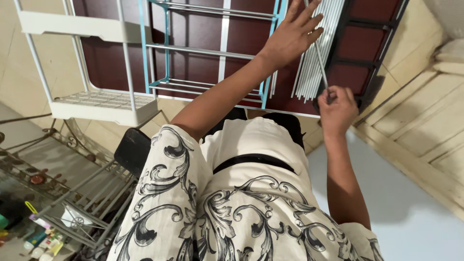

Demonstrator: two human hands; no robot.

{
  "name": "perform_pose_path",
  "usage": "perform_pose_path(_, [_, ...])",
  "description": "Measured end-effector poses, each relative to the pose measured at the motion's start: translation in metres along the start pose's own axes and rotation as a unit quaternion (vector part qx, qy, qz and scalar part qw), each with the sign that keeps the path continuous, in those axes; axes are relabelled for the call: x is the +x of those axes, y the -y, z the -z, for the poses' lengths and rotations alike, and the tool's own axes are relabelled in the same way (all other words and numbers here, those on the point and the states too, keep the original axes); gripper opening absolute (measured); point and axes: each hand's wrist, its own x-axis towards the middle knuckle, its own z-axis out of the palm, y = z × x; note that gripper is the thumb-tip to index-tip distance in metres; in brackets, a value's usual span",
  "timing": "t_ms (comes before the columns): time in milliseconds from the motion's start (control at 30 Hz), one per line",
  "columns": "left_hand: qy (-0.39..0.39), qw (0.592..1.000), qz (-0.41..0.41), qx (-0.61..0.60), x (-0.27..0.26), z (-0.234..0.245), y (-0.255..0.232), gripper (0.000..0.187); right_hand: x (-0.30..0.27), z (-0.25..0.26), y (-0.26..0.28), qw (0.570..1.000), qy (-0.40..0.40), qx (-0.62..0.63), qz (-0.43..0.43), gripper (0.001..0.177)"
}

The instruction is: The person assembles a light blue metal rack by inserting horizontal metal rods into vertical supports. They then assemble a second black metal rack using the same method, inserting rods into the frame. The person works by hand without tools.

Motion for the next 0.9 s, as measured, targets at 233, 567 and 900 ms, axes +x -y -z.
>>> perform_pose_path(233, [-0.039,0.991,0.126,-0.022,-0.043,0.051,0.049,0.039,0.016,0.018,0.023,0.995,0.001,-0.073,0.075,0.015])
perform_pose_path(567, [-0.073,0.971,0.229,0.005,-0.113,0.124,0.057,0.029,0.05,-0.015,0.094,0.983,0.073,-0.011,0.169,0.02])
perform_pose_path(900, [-0.084,0.95,0.301,-0.008,-0.147,0.145,0.043,0.031,0.069,-0.072,0.193,0.966,0.073,0.03,0.247,0.021])
